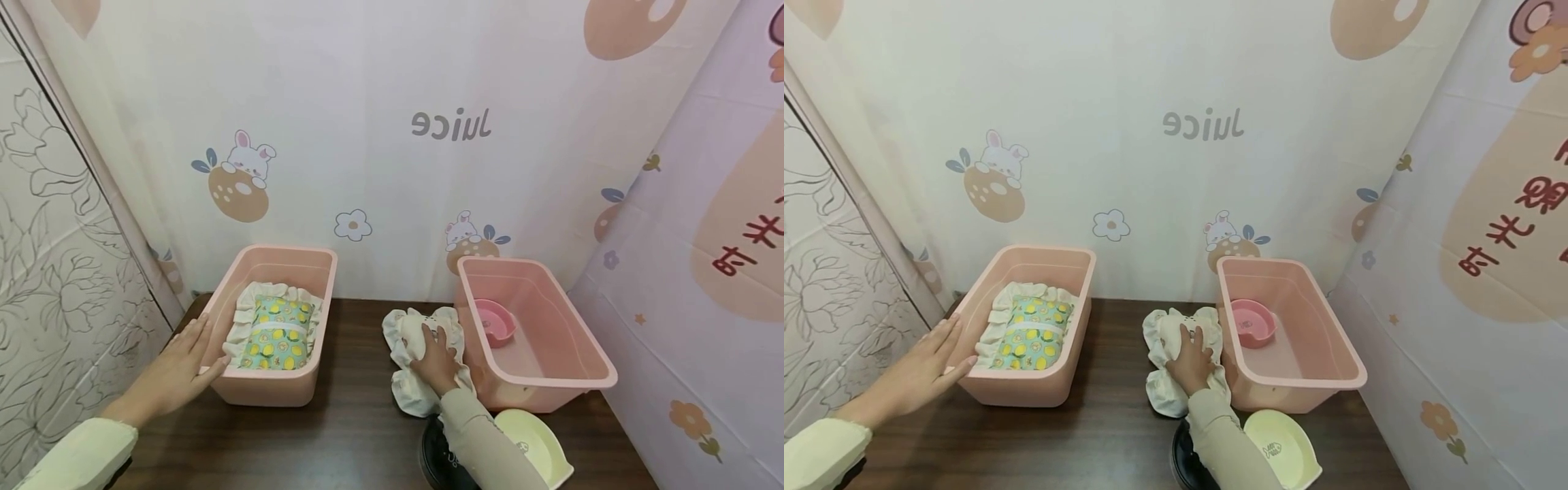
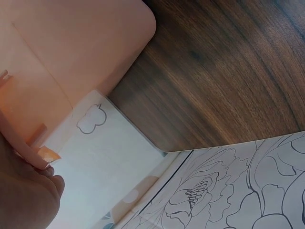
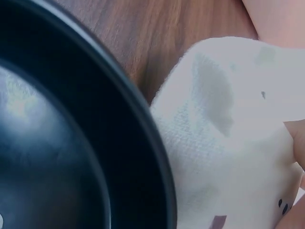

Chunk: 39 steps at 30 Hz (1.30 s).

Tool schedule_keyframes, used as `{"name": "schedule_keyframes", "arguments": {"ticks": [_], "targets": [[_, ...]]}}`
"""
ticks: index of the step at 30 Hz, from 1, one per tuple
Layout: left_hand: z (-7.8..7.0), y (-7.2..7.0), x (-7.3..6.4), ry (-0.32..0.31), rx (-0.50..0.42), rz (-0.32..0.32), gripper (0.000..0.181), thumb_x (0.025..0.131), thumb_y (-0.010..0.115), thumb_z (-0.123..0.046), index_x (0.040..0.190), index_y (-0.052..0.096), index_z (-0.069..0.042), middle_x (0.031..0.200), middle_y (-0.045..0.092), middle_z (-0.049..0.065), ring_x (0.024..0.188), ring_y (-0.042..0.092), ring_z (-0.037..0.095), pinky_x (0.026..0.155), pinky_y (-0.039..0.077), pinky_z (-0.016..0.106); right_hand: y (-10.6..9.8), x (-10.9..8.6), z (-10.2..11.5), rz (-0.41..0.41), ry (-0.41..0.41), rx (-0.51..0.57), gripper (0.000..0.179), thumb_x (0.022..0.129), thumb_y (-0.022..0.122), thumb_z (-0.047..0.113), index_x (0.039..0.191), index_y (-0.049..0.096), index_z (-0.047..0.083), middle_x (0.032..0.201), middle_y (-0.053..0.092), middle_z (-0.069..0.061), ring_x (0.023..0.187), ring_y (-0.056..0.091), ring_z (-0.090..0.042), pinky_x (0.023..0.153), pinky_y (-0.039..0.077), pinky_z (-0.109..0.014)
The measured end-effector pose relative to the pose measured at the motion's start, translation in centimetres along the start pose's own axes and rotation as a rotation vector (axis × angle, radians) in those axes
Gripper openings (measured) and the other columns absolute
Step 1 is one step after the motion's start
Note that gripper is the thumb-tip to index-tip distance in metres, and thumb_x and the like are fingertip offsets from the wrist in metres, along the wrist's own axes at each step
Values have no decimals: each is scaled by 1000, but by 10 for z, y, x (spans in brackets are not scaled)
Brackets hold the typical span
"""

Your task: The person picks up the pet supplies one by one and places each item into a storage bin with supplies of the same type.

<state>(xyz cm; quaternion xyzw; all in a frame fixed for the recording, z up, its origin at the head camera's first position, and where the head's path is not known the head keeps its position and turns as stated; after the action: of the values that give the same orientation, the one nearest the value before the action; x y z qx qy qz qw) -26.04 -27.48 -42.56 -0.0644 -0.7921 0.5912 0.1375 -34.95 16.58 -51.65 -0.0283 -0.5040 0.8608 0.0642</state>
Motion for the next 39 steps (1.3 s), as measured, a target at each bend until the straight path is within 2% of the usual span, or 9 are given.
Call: {"name": "schedule_keyframes", "arguments": {"ticks": [5,15,20,24,32,39], "targets": [[0,-1,-1,9,3,-14,80,99,42,-47,150,13,7,157,8,27,144,7,44,116,7,55,-1,-1,3,-4,-1,7,84,74,76,14,148,38,22,155,23,-14,107,46,-53,74,41,-67],[-1,-2,-1,13,-2,-11,80,99,43,-47,151,12,7,157,8,26,144,7,44,115,11,57,-5,-5,16,-5,-22,100,78,77,75,13,147,40,22,155,25,-14,109,46,-54,73,44,-63],[-1,-1,-1,17,9,-13,81,99,43,-47,150,13,8,156,9,27,144,9,44,114,13,58,-8,-6,28,-5,-54,154,77,78,75,13,147,41,20,154,26,-15,111,45,-53,73,45,-59],[0,-2,-1,20,14,-15,80,99,43,-47,149,14,9,156,10,28,144,9,44,116,8,55,-12,-8,41,-3,-86,182,76,78,74,12,146,41,18,153,27,-17,112,45,-54,73,46,-58],[-1,-3,0,29,18,-11,80,100,42,-46,149,13,10,156,9,29,144,7,45,115,10,58,-24,-4,59,-8,-163,193,74,78,72,11,146,42,17,152,29,-18,119,44,-51,85,44,-59],[-1,-2,0,23,23,-11,80,99,42,-46,148,16,12,155,11,30,143,9,46,114,11,58,-40,-2,75,-45,-230,211,74,76,71,8,144,43,13,150,32,-21,123,44,-47,92,40,-60]]}}
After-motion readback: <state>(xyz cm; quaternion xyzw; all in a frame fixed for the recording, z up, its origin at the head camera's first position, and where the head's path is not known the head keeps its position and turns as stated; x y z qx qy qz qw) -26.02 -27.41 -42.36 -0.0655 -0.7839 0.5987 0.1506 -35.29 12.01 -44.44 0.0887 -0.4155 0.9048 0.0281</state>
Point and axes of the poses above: each hand's wrist, its own x-axis towards the middle knuckle, its own y-axis out of the palm, z = x × y, the point moved 9 cm from there along x, towards the middle knuckle
